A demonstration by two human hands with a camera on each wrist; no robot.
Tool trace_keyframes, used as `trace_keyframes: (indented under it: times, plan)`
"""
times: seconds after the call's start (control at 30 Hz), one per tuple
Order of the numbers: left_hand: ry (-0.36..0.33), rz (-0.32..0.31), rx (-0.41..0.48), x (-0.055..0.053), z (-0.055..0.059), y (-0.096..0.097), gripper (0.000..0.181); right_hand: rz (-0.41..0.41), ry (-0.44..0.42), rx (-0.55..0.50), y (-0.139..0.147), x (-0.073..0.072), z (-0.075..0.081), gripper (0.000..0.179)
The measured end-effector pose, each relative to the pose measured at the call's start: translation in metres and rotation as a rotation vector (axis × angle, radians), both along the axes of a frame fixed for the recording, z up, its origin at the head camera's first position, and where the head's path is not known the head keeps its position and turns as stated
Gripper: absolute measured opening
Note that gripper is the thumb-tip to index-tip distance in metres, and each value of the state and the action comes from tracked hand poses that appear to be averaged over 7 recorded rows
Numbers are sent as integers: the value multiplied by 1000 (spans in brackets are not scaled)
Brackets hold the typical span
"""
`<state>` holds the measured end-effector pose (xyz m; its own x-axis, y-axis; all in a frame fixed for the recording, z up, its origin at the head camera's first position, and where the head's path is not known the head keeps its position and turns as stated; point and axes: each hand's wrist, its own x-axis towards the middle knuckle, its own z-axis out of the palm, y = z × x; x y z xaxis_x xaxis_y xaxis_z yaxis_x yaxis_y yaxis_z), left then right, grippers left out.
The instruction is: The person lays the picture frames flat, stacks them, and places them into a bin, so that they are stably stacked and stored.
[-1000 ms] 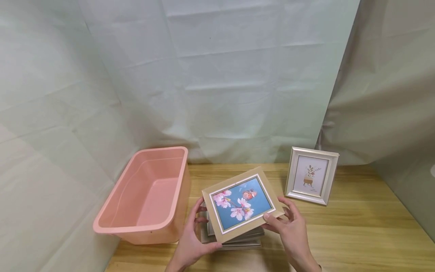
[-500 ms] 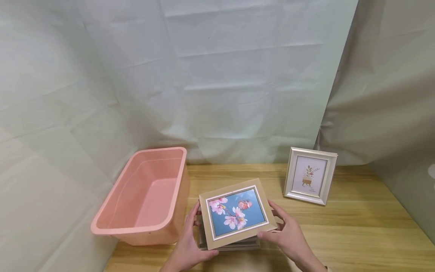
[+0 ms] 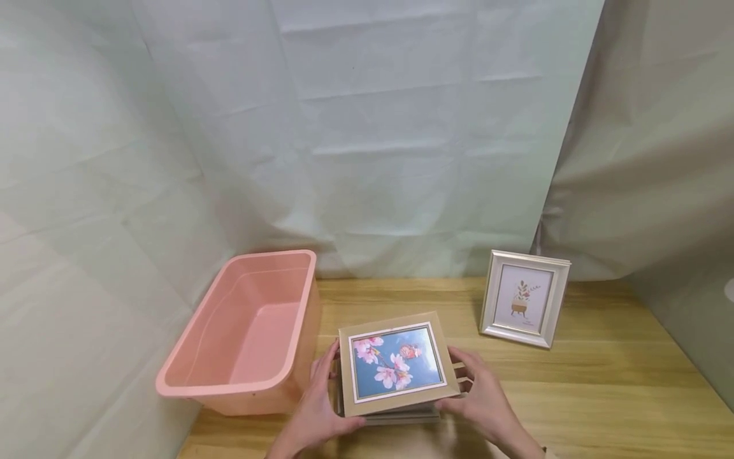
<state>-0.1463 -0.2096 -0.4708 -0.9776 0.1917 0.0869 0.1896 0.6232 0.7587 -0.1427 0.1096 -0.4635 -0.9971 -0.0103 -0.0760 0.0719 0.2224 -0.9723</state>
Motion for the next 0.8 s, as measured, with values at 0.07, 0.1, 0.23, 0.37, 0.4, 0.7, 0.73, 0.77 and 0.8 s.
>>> trace_keyframes:
  times: [0.07,0.1,0.23,0.37,0.4,0.7,0.73,0.77,0.8]
  plan:
    - [-14,3,-36,-2,0,1,150,-4,-6,9,0,-1,-2,104]
    - [-23,7,-52,-3,1,2,151,-5,-9,13,0,-1,-3,104]
    - [-35,6,-80,-5,1,3,152,3,-13,26,0,-4,-7,102]
    - [-42,13,-104,-6,2,2,151,32,-18,31,0,-7,-11,101]
    - [-46,14,-111,-6,2,2,151,38,-22,31,0,-7,-12,101]
    - [-84,30,-138,-8,2,1,151,80,-29,18,-3,-13,-19,100]
    - [-87,30,-139,-7,2,1,151,86,-28,16,-3,-13,-20,100]
    - [-92,30,-139,-8,2,0,151,90,-30,13,-3,-13,-21,100]
    - [-98,30,-138,-8,1,0,151,95,-31,12,-3,-13,-21,101]
